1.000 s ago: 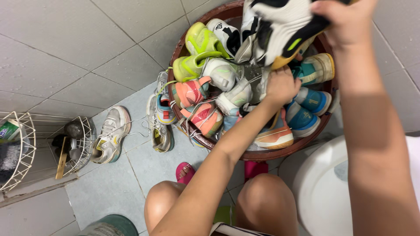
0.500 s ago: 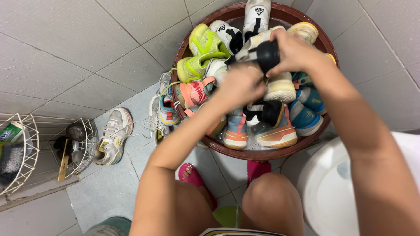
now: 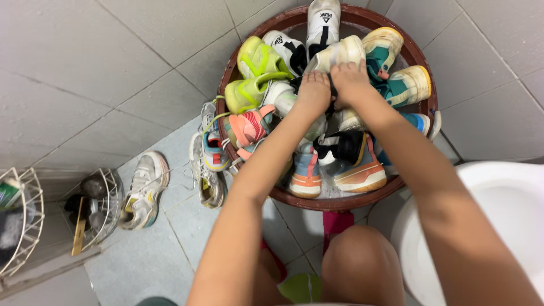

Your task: The person washes several athletic shoes by hand, submerging and rinsing them one at a time in a large basin of soapy water on a bathroom floor.

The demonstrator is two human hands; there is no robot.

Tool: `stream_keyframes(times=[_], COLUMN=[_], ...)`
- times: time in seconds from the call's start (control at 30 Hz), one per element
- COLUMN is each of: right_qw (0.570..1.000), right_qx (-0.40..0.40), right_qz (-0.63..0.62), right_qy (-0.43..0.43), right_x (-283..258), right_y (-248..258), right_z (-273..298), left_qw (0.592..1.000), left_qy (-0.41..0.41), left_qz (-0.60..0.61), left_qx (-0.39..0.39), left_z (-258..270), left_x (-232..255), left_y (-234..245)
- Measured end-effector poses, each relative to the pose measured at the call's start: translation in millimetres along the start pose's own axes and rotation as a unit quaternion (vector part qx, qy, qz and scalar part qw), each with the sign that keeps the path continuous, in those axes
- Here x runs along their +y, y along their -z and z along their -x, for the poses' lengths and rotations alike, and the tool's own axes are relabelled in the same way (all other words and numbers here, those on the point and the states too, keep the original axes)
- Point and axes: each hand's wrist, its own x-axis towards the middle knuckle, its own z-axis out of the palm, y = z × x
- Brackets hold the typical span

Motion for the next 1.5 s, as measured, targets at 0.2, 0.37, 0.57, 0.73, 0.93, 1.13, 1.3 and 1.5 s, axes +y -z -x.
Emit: stream_keyframes(times=[0.2, 0.37, 0.57, 0.73, 0.93, 1.13, 1.3, 1.5], right_qw=[0.999, 0.997, 0.994, 0.988, 0.989, 0.990, 0.991, 0.991], right_qx=[0.012, 0.055, -0.055, -0.093, -0.094, -0.070, 0.031, 0.083], right_qz=[0.043, 0.052, 0.048, 0.052, 0.029, 0.008, 0.053, -0.076], right_qy=[0.000, -0.016, -0.087, -0.111, -0.107, -0.125, -0.116, -0.072], right_x=[-0.5, -12.9, 4.9, 10.6, 15.7, 17.0, 7.0, -15.5], right_y=[-29.2, -62.7, -68.4, -64.3, -58.3, -63.9, -97.6, -66.3], right_z=[-9.7, 10.1, -22.0, -27.2, -24.4, -17.1, 6.4, 68.5], left_qw=[0.994, 0.993, 0.993, 0.942, 0.884, 0.979, 0.943, 0.903], left_qy=[0.013, -0.028, 0.042, -0.097, 0.279, 0.163, 0.262, 0.348], left_qz=[0.069, 0.034, 0.114, 0.195, 0.208, -0.099, -0.061, 0.165], left_qx=[-0.089, 0.113, -0.005, 0.255, 0.311, 0.078, -0.195, -0.190], left_z=[9.6, 28.1, 0.8, 122.2, 331.5, 323.4, 304.1, 368.7], left_x=[-5.3, -10.1, -0.3, -42.4, -158.4, -202.9, -215.9, -199.8], left_y=[-12.5, -37.8, -33.2, 54.5, 83.2, -64.7, -91.7, 6.9])
